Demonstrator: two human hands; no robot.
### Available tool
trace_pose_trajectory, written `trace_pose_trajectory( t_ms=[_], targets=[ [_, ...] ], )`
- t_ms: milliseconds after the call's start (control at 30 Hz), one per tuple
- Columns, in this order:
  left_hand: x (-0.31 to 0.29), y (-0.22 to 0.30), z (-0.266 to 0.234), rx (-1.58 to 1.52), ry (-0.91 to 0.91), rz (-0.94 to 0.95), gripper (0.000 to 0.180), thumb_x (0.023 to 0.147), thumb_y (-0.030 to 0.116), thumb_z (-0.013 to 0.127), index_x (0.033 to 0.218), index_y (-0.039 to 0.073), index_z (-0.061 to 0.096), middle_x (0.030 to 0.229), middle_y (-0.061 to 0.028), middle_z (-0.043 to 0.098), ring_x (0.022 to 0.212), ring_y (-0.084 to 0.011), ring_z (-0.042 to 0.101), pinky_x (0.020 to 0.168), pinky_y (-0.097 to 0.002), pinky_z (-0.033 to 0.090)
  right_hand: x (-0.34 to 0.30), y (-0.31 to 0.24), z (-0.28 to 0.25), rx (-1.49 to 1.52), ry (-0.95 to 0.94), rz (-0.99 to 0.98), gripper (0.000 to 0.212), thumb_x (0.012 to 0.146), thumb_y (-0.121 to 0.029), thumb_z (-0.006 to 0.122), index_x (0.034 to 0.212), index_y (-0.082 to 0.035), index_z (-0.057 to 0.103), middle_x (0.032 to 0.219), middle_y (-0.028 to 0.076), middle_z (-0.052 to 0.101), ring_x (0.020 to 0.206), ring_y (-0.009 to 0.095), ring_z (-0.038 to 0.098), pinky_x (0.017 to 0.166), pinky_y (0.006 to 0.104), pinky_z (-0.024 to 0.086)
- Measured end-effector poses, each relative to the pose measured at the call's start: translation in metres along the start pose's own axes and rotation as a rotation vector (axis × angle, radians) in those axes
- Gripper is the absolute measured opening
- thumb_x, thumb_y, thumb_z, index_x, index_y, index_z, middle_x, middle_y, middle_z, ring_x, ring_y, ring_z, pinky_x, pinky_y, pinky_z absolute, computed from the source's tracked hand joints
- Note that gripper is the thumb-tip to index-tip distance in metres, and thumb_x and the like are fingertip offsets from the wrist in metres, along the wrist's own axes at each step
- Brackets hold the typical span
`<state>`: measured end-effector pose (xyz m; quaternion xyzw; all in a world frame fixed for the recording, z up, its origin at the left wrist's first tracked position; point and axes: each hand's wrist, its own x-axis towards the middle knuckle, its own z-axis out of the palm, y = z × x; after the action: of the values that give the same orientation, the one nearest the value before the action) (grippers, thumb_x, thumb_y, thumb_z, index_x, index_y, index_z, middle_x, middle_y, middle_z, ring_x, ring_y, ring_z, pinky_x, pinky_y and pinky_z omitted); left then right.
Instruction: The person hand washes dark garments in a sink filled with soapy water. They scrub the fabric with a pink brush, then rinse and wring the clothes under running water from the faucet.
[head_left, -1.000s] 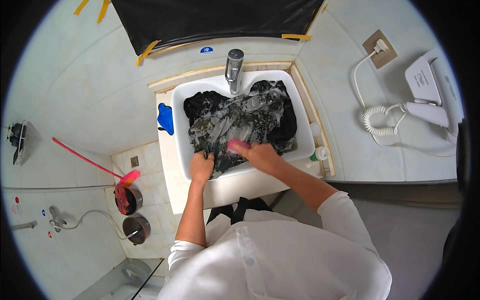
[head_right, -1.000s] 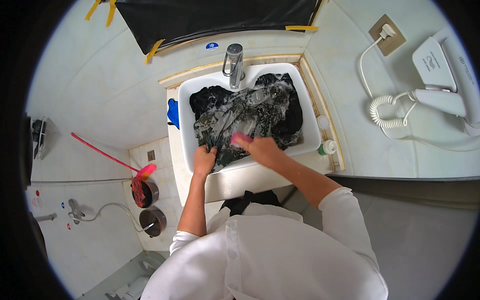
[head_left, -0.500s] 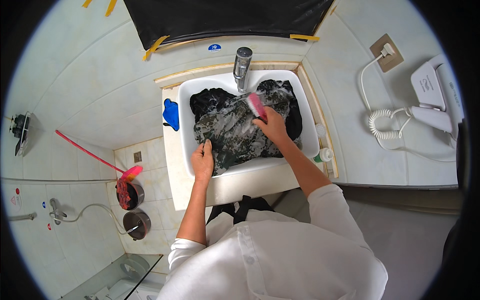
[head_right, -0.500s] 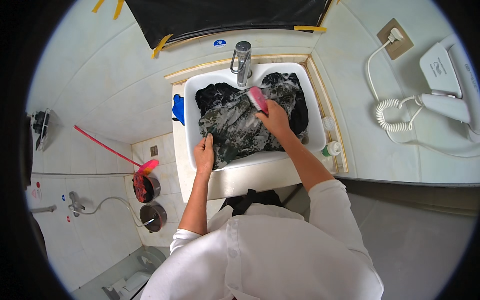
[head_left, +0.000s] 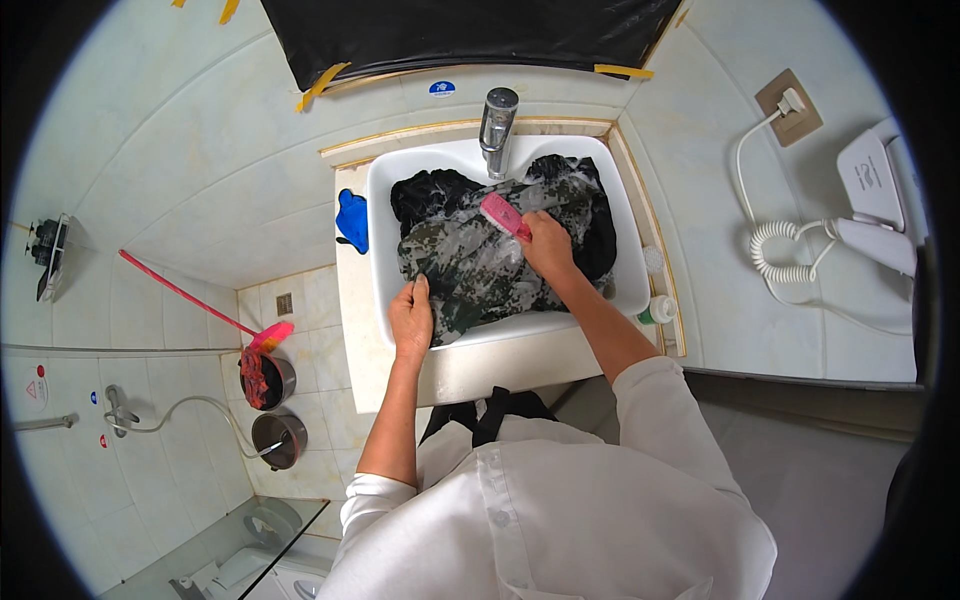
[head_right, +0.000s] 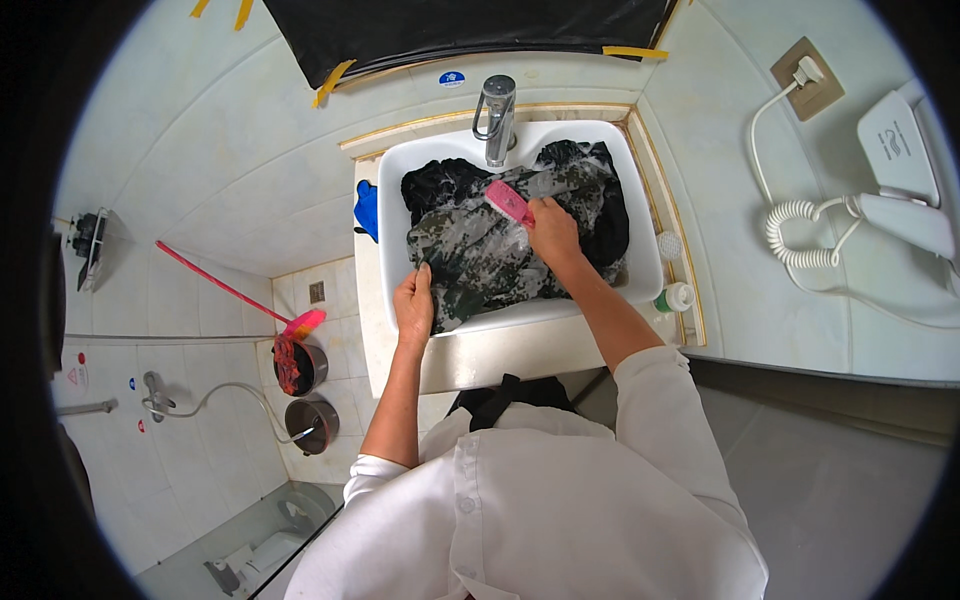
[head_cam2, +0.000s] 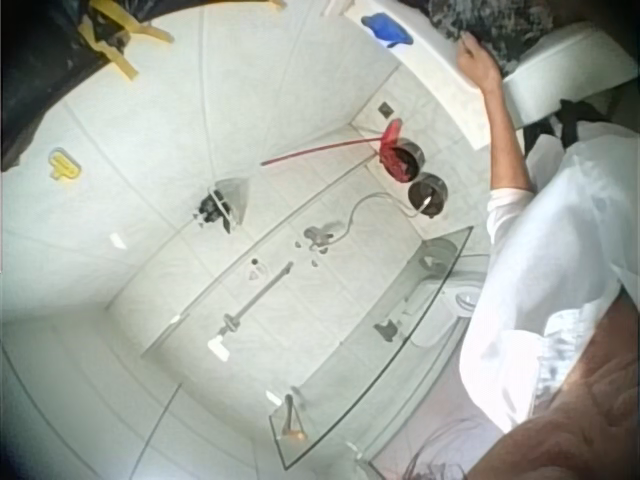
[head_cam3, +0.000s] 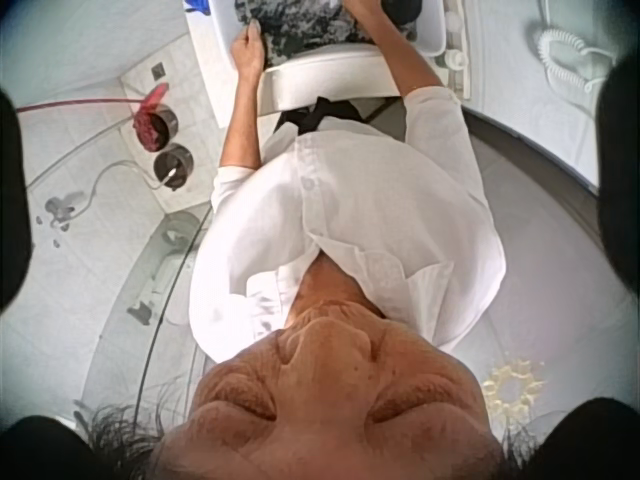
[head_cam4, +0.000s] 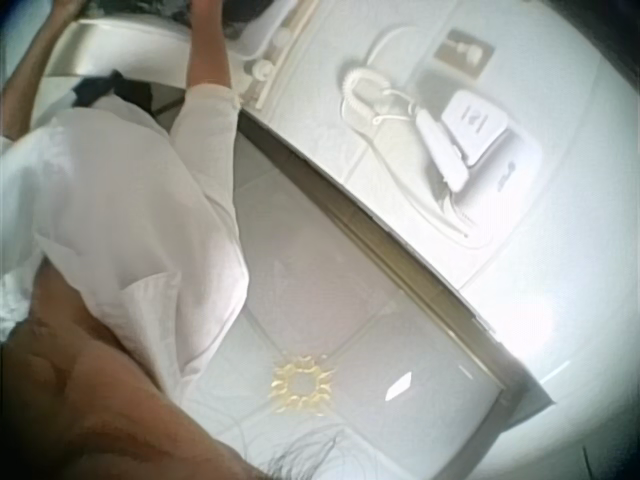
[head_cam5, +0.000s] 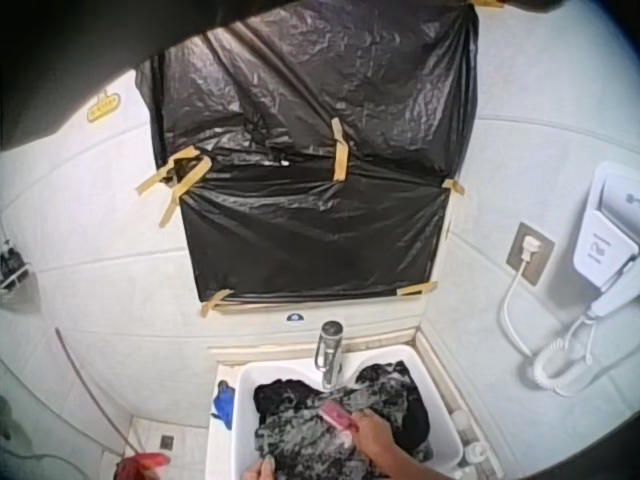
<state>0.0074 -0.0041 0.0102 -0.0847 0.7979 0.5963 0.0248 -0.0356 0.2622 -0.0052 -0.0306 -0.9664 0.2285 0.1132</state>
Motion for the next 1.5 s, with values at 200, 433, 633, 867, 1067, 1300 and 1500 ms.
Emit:
trace_pose_trajectory(
  t_ms=[200,433,633,867,1067,1300,1500],
  targets=[
    [0.003,-0.006,0.003,0.058,0.013,-0.052,0.049,0.101,0.036,0.055,0.074,-0.003,0.054,0.060,-0.0047,0.045,0.064,-0.0120,0.040,0.060,-0.0344,0.038,-0.011,-0.011,-0.021,0.083,0.166,-0.117,0.025,0.076,-0.004,0.074,0.095,-0.009,0.059,0.100,0.008,0.060,0.086,0.038,0.065,0.072,0.0484,0.054],
    [0.011,-0.013,0.006,0.037,0.022,-0.125,0.050,0.101,0.038,0.055,0.074,-0.004,0.056,0.059,-0.0075,0.047,0.063,-0.0137,0.042,0.060,-0.0358,0.038,-0.014,-0.006,-0.039,0.195,0.316,-0.160,0.023,0.076,0.003,0.065,0.094,-0.008,0.059,0.099,0.009,0.057,0.086,0.037,0.063,0.068,0.0451,0.051],
    [0.013,-0.013,0.006,0.012,-0.013,-0.141,0.048,0.099,0.039,0.059,0.076,-0.003,0.063,0.061,-0.0043,0.055,0.063,-0.0119,0.045,0.060,-0.0339,0.039,-0.004,0.017,-0.054,0.702,0.269,0.009,0.016,0.086,-0.005,0.070,0.089,-0.006,0.055,0.065,0.003,0.048,0.055,0.017,0.052,0.052,0.0331,0.044],
    [0.016,0.010,0.007,-0.204,-0.023,-0.212,0.044,0.098,0.036,0.065,0.067,0.006,0.060,0.065,0.0072,0.050,0.063,-0.0054,0.039,0.057,-0.0251,0.033,0.017,0.009,-0.078,1.370,-0.366,0.463,0.015,0.089,-0.003,0.068,0.093,-0.011,0.055,0.066,-0.007,0.046,0.044,0.001,0.034,0.039,0.0207,0.023],
    [0.014,0.011,-0.007,-0.103,-0.011,-0.070,0.033,0.095,0.028,0.070,0.071,0.008,0.059,0.068,0.0068,0.053,0.066,-0.0040,0.043,0.061,-0.0228,0.037,-0.002,0.047,-0.062,1.152,-0.210,0.406,0.020,0.084,-0.008,0.076,0.091,-0.011,0.057,0.073,-0.007,0.054,0.053,0.002,0.043,0.047,0.0205,0.031],
    [-0.008,0.011,0.005,0.451,-0.086,0.108,0.036,0.088,0.038,0.072,0.090,0.005,0.059,0.075,-0.0158,0.068,0.071,-0.0352,0.065,0.068,-0.0462,0.049,-0.060,0.052,-0.056,0.186,-0.069,0.133,0.039,0.085,-0.016,0.071,0.122,-0.012,0.059,0.100,0.014,0.065,0.085,0.035,0.065,0.076,0.0446,0.053],
    [-0.015,0.030,0.012,0.649,-0.149,0.069,0.033,0.097,0.041,0.058,0.097,0.008,0.063,0.087,-0.0207,0.071,0.086,-0.0434,0.067,0.074,-0.0546,0.050,-0.059,-0.009,-0.041,-0.092,-0.484,-0.244,0.052,0.097,-0.019,0.055,0.146,-0.034,0.046,0.095,0.019,0.057,0.081,0.037,0.068,0.072,0.0450,0.057]
  ],
)
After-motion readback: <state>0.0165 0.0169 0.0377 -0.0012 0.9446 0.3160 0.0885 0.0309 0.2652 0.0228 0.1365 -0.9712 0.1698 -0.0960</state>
